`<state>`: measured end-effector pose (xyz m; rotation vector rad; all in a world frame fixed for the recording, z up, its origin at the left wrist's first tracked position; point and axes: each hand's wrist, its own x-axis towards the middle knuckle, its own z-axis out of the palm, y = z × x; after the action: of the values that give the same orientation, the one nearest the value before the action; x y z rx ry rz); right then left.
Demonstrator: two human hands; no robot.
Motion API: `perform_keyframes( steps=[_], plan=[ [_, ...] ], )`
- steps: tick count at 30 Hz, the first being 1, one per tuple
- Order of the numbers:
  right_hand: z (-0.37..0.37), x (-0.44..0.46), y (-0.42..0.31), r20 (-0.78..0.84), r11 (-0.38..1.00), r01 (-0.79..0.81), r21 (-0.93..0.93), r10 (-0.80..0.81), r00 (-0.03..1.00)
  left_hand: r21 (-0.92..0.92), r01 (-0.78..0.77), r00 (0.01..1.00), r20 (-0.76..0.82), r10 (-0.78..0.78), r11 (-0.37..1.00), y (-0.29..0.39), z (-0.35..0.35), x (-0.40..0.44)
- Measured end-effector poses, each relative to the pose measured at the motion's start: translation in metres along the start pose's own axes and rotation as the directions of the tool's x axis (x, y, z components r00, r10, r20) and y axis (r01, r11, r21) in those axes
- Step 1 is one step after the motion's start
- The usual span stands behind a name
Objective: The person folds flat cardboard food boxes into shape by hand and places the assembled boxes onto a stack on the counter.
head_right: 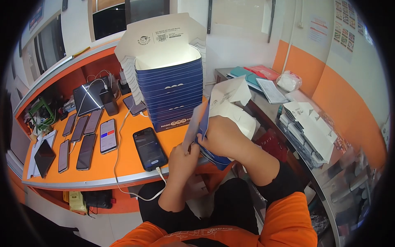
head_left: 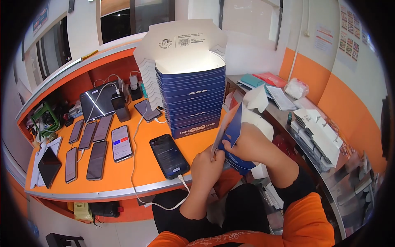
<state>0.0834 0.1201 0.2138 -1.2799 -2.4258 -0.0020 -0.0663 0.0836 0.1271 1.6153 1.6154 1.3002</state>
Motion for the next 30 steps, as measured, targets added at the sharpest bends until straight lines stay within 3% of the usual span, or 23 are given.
perform_keyframes(
  steps=[7,13,19,22,25,30],
  plan=[
    [-0.009,0.006,0.001,0.093,1.000,-0.002,-0.001,0.002,0.996,0.000,0.003,1.000,-0.008,-0.003,1.000,0.000,-0.001,0.000],
    [-0.024,0.016,0.005,0.209,0.975,0.055,0.215,-0.101,0.973,-0.011,-0.020,1.000,-0.018,0.020,1.000,-0.004,0.002,0.001],
    [-0.028,0.036,-0.001,0.560,0.998,0.038,0.054,-0.062,0.827,0.006,-0.004,0.999,-0.054,0.004,1.000,-0.006,0.006,0.002],
    [-0.022,0.035,0.000,0.531,0.999,0.028,0.027,-0.038,0.846,-0.022,-0.057,0.998,0.020,0.057,0.998,0.000,-0.002,0.001],
    [-0.019,0.028,0.011,0.525,0.961,-0.101,0.256,-0.051,0.850,0.010,-0.225,0.971,0.081,0.223,0.974,-0.006,0.000,0.002],
    [-0.023,0.010,0.026,0.517,0.936,-0.050,0.348,-0.147,0.843,0.130,-0.244,0.948,0.243,0.208,0.961,-0.004,-0.003,0.003]
  ],
)
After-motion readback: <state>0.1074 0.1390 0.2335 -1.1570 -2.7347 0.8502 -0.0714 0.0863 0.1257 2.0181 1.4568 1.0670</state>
